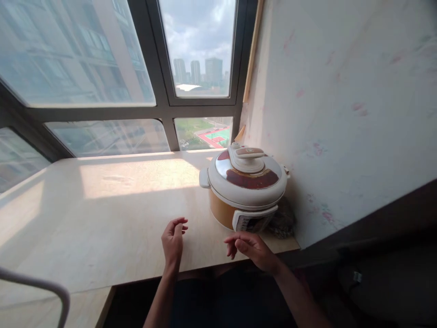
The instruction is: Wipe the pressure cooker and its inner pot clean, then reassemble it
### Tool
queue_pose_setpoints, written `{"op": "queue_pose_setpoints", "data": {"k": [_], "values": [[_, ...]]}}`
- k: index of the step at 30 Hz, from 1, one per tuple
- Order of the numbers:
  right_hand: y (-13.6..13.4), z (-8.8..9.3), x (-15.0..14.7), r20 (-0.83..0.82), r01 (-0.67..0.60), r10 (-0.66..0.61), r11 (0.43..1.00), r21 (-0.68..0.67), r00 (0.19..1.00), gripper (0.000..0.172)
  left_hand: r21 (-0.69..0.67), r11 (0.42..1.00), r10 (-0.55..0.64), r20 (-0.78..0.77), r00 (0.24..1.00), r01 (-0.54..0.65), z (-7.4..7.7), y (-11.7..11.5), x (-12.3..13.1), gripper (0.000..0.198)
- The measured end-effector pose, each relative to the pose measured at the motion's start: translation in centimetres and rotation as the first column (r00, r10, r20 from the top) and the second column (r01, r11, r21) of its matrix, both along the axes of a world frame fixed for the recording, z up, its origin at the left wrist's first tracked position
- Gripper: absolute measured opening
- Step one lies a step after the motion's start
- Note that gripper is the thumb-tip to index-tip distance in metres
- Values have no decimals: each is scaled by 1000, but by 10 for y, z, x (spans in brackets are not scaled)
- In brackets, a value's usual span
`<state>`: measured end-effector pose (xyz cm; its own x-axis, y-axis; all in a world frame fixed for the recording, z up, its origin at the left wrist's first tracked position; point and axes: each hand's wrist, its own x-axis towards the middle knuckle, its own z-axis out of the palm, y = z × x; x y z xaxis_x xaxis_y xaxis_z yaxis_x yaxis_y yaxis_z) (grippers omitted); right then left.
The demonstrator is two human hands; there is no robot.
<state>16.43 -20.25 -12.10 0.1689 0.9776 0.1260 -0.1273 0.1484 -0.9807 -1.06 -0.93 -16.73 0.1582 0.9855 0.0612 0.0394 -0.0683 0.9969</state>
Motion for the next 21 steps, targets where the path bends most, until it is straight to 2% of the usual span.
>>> {"op": "queue_pose_setpoints", "data": {"k": [2, 4, 7, 9, 10, 12, 15, 17, 19, 21], "values": [[-24, 22, 26, 3, 123, -123, 991, 58, 992, 39, 26, 999, -45, 79, 996, 43, 17, -2, 17, 33], [-43, 40, 53, -3, 344, -345, 935, 91, 939, 35, 47, 996, -79, 160, 984, 72, 37, -5, 37, 40], [-53, 58, 93, 9, 678, -683, 727, 111, 730, 34, 35, 993, -114, 254, 960, 109, 62, -3, 65, 49], [-49, 61, 116, 26, 790, -795, 605, 96, 606, 43, -1, 992, -119, 294, 948, 125, 73, 1, 82, 56], [-44, 60, 127, 26, 812, -815, 578, 76, 578, 49, -17, 990, -126, 306, 944, 138, 76, 3, 90, 57], [-32, 56, 144, -8, 800, -801, 599, 21, 599, 56, -15, 981, -178, 316, 932, 192, 81, 9, 104, 56], [-10, 49, 162, -132, 713, -709, 701, -22, 693, 53, 51, 955, -293, 330, 897, 293, 86, 13, 119, 50], [5, 46, 168, -214, 677, -666, 735, -28, 714, 53, 60, 951, -303, 366, 880, 303, 88, 14, 126, 47], [19, 45, 172, -267, 689, -669, 724, -26, 693, 54, 15, 956, -273, 406, 872, 292, 91, 13, 129, 43], [30, 45, 173, -292, 725, -692, 689, 4, 660, 53, -29, 957, -250, 424, 870, 289, 93, 11, 130, 41]]}}
